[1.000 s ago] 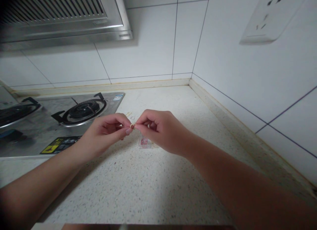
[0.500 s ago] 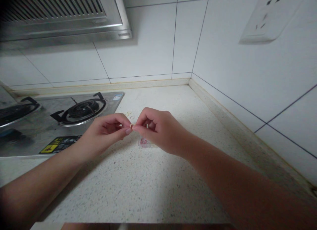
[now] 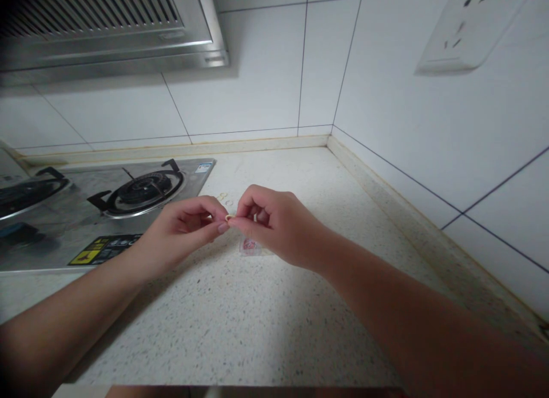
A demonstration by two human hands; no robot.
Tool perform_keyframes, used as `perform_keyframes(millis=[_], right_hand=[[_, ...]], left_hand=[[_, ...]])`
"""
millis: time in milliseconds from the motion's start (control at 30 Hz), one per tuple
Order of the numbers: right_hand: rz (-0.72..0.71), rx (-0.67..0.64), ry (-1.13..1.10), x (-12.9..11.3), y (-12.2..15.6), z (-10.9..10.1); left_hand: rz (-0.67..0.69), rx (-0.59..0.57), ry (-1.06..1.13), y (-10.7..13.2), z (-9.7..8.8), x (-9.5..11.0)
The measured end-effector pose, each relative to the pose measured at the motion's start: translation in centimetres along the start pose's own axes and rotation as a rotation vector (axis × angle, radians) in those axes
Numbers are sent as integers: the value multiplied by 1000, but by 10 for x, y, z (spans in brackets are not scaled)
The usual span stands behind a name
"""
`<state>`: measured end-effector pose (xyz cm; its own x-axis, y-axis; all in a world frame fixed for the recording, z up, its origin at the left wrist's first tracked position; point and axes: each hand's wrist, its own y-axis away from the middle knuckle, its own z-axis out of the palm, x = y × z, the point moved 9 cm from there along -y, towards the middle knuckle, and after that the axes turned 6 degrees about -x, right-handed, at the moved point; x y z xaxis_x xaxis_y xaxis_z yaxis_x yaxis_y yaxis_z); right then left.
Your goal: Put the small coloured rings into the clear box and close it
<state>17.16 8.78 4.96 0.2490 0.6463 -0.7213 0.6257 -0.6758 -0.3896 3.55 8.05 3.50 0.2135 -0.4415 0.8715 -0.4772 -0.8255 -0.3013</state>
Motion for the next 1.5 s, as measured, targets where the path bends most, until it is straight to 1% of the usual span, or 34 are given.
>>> perform_keyframes(millis=[200, 467, 733, 867, 1033, 1200, 1500], right_hand=[[13, -18, -16, -1, -1, 2], [-6, -39, -55, -3, -2, 4], [-17, -49, -75, -4, -2, 4], [8, -46, -79, -1, -1, 4], [23, -24, -94, 0, -1, 1], [16, 9, -79, -2, -1, -1], [5, 49, -34, -2, -1, -4]], left_hand=[[11, -6, 30, 1, 0, -1], [40, 5, 74, 1, 0, 5], [12, 15, 0, 0, -1, 3], [12, 36, 21, 0, -3, 3], [19, 56, 59, -1, -5, 4], [12, 121, 66, 1, -11, 2], [8, 81, 54, 1, -7, 1]])
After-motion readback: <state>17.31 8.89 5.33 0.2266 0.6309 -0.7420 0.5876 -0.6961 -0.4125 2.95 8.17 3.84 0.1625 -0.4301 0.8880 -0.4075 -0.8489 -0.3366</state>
